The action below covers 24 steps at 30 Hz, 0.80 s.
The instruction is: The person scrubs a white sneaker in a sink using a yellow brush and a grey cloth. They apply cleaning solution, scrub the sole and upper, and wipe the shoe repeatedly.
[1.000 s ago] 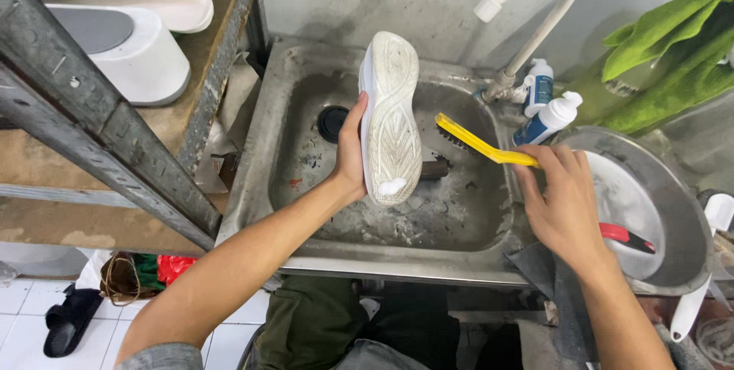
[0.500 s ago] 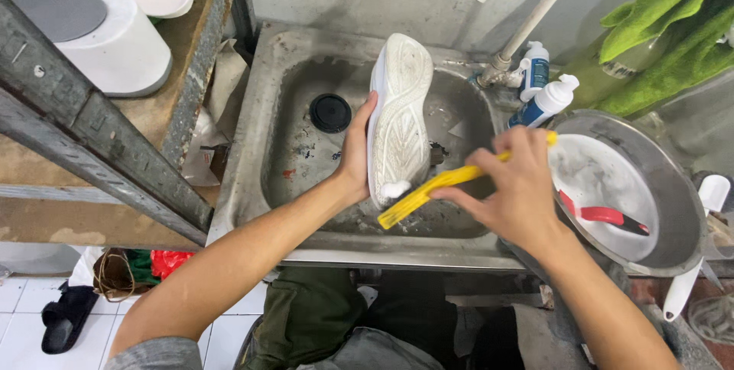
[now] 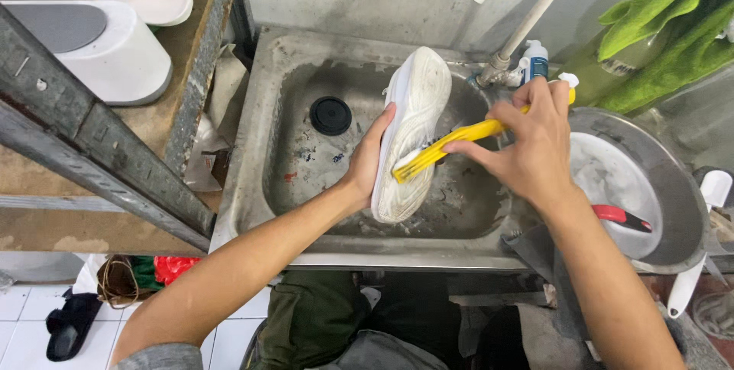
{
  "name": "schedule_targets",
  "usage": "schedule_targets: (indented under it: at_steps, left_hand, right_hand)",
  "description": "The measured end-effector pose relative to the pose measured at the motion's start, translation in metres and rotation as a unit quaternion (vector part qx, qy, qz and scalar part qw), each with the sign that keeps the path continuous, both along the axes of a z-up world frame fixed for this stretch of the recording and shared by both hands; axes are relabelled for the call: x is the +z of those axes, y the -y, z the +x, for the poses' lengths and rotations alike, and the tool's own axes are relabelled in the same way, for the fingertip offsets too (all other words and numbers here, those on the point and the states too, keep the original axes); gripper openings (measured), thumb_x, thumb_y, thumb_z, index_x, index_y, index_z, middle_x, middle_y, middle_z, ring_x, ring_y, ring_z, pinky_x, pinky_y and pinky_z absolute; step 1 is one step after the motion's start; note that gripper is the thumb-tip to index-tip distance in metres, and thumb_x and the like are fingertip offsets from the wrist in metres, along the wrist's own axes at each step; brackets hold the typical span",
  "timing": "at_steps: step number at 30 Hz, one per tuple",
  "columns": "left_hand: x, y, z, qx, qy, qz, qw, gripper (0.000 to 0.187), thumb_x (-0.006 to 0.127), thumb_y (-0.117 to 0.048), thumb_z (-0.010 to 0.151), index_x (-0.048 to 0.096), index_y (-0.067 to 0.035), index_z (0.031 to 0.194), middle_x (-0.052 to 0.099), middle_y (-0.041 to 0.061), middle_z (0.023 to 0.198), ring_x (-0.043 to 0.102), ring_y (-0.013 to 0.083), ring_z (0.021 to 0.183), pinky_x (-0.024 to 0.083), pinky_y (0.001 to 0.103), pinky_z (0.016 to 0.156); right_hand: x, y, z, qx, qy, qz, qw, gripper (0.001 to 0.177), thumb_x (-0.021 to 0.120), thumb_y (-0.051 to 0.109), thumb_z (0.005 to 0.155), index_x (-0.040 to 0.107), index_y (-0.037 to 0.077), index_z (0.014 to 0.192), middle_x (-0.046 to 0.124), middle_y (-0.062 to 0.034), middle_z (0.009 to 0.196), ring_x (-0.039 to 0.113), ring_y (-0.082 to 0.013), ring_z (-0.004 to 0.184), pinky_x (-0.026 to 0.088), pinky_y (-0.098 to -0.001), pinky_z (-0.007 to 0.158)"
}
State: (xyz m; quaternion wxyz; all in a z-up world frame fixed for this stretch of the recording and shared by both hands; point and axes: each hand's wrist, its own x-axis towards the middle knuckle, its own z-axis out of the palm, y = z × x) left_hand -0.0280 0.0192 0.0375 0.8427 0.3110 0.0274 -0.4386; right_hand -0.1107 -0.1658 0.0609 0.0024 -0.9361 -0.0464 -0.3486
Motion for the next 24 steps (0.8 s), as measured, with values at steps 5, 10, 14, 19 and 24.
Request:
schedule_targets:
  at_steps: [5,10,14,19,24]
  left_hand:
    - [-0.004,0.002,0.0,-0.018,0.019,0.028,0.999,0.082,0.061,-0.051,0.075,0.043,-0.005,0.14,0.046,0.018,0.141,0.046,0.028,0.127,0.034,0.04,0.112]
    - [-0.033,0.011,0.007,-0.012,0.089,0.058,0.994,0.073,0.062,-0.048,0.078,0.047,-0.009,0.137,0.051,0.016,0.136,0.051,0.0264,0.124,0.038,0.041,0.108]
    - [-0.038,0.016,0.012,-0.015,0.155,0.079,0.985,0.074,0.06,-0.053,0.08,0.046,-0.009,0.138,0.045,0.017,0.14,0.045,0.0259,0.128,0.034,0.039,0.11]
    - [-0.021,0.01,0.001,-0.025,0.182,0.109,0.977,0.076,0.055,-0.053,0.081,0.044,-0.007,0.14,0.041,0.015,0.144,0.039,0.0242,0.132,0.028,0.037,0.112]
    - [-0.062,0.022,0.022,-0.032,0.238,0.113,0.964,0.072,0.052,-0.055,0.087,0.044,-0.005,0.139,0.045,0.014,0.136,0.042,0.022,0.125,0.032,0.039,0.11]
  right_hand:
    - [-0.014,-0.027,-0.004,0.041,-0.005,0.033,0.999,0.056,0.09,0.055,0.053,0.06,0.009,0.065,0.037,-0.0063,0.082,0.04,-0.0274,0.08,0.038,-0.0382,0.074]
    - [-0.015,0.011,-0.002,0.008,0.009,0.042,0.999,0.057,0.09,0.053,0.06,0.057,0.007,0.066,0.039,-0.0079,0.083,0.041,-0.0287,0.081,0.036,-0.0392,0.076]
    - [-0.021,-0.013,-0.012,-0.021,-0.01,0.058,0.998,0.054,0.092,0.05,0.051,0.06,0.009,0.066,0.041,-0.0072,0.083,0.043,-0.0297,0.081,0.038,-0.0388,0.076]
    - [-0.015,0.013,-0.016,-0.043,-0.005,0.039,0.998,0.05,0.092,0.042,0.059,0.059,0.006,0.069,0.043,-0.0107,0.087,0.043,-0.032,0.083,0.039,-0.0401,0.076]
    - [-0.014,-0.027,-0.021,-0.029,-0.046,0.052,0.997,0.05,0.091,0.05,0.054,0.064,0.01,0.068,0.043,-0.0064,0.081,0.045,-0.0283,0.081,0.04,-0.0378,0.077]
